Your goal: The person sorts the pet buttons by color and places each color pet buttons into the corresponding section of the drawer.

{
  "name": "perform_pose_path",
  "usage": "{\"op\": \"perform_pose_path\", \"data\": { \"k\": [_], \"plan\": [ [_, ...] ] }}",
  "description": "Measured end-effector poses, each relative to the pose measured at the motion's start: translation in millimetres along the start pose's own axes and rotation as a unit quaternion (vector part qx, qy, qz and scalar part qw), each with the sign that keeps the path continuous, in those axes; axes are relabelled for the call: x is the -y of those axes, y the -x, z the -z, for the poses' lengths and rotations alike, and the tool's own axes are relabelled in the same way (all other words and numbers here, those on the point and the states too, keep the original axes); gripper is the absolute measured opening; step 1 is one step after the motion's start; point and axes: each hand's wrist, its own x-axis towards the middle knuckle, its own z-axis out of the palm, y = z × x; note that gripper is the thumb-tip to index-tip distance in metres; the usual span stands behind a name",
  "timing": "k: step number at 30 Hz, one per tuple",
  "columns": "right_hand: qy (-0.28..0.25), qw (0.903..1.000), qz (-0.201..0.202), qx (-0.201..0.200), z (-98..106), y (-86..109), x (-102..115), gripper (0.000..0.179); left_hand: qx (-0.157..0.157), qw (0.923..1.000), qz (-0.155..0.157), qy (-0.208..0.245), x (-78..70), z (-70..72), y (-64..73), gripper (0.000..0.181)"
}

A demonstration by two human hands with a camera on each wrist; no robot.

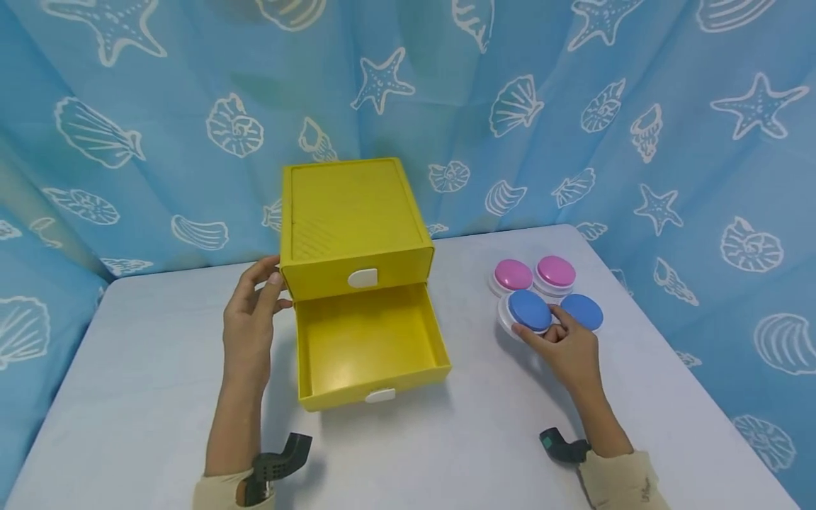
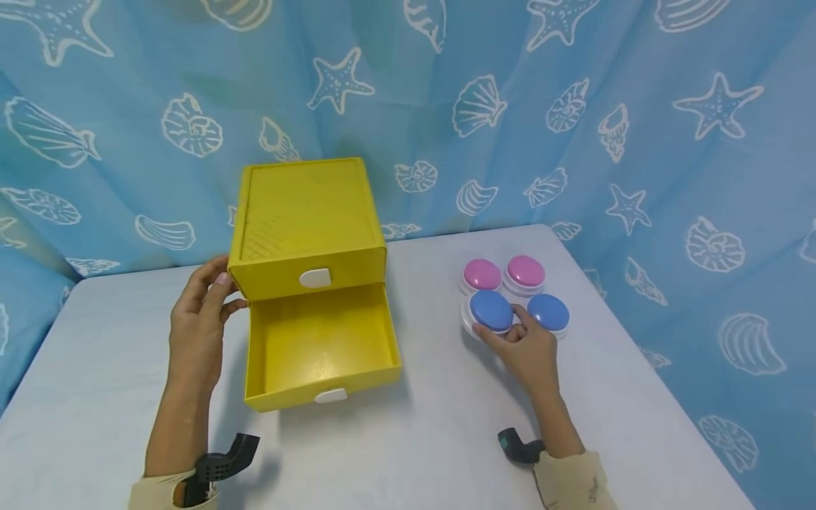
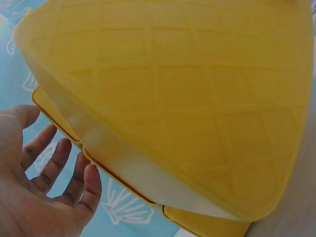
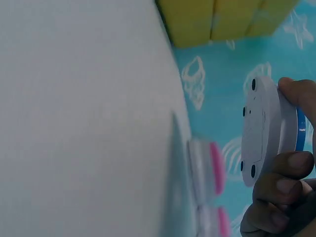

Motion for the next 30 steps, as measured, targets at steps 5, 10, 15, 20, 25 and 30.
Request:
{"op": "perform_pose_path", "data": {
  "k": [5, 10, 15, 20, 25, 30],
  "plan": [
    [-0.017, 0.9989, 0.040, 0.016, 2.2, 12.7, 20.1, 0.078, 0.005, 0.9999, -0.006, -0.008, 4.5, -3.8, -0.5, 0.042],
    [-0.014, 0.9976, 0.062, 0.027, 7.1, 23.2, 40.3, 0.079, 0.008, 0.9999, -0.008, -0.011, 7.2, -5.4, -1.7, 0.042],
    [-0.024, 0.9952, 0.087, 0.038, 11.2, 29.6, 63.8, 0.079, 0.006, 0.9998, -0.011, -0.012, 8.0, -4.8, -2.2, 0.042],
    [-0.021, 0.9924, 0.113, 0.043, 14.0, 32.4, 83.4, 0.079, 0.002, 0.9999, -0.012, -0.008, 7.6, -4.5, -2.3, 0.042],
    [-0.018, 0.9902, 0.131, 0.045, 19.6, 40.5, 104.1, 0.081, 0.014, 0.9998, -0.010, -0.004, 5.9, -5.5, -2.7, 0.042],
    [-0.044, 0.9842, 0.159, 0.065, 11.3, 43.2, 125.2, 0.078, 0.000, 0.9998, -0.016, -0.012, 3.7, 0.3, -3.1, 0.042]
  ]
}}
